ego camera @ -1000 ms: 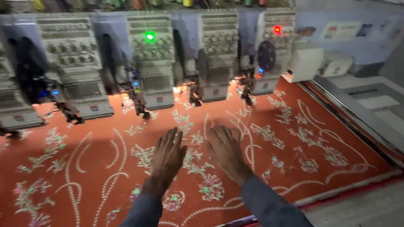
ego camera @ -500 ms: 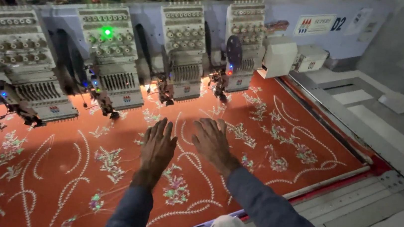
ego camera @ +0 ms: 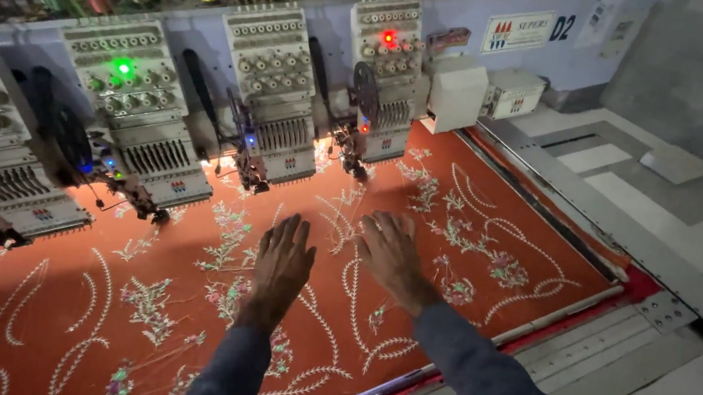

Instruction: The person operates a multi-head embroidery machine, manually threading needles and adjusting the thread path on a red fabric with floral patterns. The person uses their hands to guide the thread through the machine's tensioners and needle area while the machine is running.

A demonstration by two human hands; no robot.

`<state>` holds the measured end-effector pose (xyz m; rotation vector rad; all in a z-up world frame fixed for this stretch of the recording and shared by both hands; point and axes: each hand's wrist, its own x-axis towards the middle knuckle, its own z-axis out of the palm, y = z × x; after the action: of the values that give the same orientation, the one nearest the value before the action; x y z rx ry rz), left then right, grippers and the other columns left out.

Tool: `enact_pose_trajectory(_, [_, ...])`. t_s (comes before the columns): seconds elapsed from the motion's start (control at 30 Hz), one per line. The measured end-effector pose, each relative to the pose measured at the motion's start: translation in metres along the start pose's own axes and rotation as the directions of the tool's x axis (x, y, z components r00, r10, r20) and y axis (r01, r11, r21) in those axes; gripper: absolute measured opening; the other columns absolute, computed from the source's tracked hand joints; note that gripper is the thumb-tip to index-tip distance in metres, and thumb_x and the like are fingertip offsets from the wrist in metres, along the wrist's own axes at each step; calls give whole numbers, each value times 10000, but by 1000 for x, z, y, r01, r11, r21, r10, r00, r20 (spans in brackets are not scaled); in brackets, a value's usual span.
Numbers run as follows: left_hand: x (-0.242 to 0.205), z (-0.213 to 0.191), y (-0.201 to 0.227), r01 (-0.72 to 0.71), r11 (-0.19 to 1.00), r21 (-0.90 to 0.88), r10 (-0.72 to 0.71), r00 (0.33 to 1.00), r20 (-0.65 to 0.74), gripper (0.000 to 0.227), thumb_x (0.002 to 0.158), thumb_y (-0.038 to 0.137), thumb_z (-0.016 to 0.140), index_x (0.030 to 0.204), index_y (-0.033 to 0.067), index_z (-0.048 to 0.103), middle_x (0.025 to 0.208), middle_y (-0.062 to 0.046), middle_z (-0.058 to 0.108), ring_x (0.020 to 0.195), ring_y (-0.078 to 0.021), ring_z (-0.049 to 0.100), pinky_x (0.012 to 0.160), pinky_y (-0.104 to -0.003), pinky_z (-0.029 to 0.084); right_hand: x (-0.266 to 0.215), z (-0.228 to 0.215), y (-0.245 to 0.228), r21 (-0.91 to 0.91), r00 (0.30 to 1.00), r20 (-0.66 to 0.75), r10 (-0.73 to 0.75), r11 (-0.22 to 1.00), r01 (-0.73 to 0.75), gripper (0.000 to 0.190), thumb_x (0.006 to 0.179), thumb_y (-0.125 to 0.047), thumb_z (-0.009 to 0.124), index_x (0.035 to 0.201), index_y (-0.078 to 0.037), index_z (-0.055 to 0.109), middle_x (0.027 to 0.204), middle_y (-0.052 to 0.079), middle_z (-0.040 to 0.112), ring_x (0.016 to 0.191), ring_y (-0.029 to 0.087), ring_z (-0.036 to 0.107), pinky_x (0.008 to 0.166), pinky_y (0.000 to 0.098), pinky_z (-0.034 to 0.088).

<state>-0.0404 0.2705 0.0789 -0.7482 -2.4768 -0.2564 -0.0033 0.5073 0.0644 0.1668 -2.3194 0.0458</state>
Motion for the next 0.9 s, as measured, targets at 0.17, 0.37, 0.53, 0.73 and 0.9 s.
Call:
enact_pose_trajectory(0.17, [0,20,15,-4,1000,20,4,1000,-2,509,981,396,573,1416,135,532,1462,-125,539,1367,-284,519,1115,-471,406,-6,-7,19,-21,1000,-23,-6,1000,6,344,941,-366,655,1221,-165,662,1183,75,635,1195,229,616,1079,516,335])
enact_pose_trajectory(0.37, [7,22,31,-14,1000,12,15,997,-73,495,967,366,592,1400,130,546,1417,-129,563,1345,-290,536,1089,-472,432,-6,-9,31,-67,998,-37,-45,997,42,342,922,-359,665,1216,-184,660,1190,58,633,1195,208,614,1071,462,357])
enact_pose_trajectory(0.53, [14,30,39,-35,999,20,38,989,-143,506,950,363,614,1388,117,559,1403,-137,576,1337,-294,544,1079,-476,440,-5,-13,34,-74,999,-25,-31,997,29,366,914,-373,676,1236,-200,662,1214,56,639,1192,206,616,1074,470,358])
enact_pose_trajectory(0.73, [7,18,37,-6,999,40,10,996,-83,472,976,339,594,1392,116,569,1421,-137,569,1348,-293,536,1089,-471,422,1,-6,43,-44,997,-17,-70,997,70,344,950,-382,659,1211,-160,687,1237,69,623,1179,203,616,1050,442,367])
enact_pose_trajectory(0.9, [1,15,33,-42,993,107,57,989,-136,470,947,334,637,1357,115,571,1362,-139,586,1315,-297,561,1058,-456,436,3,-19,32,3,997,5,-78,997,78,351,948,-354,663,1238,-157,677,1223,76,622,1200,222,613,1027,461,374])
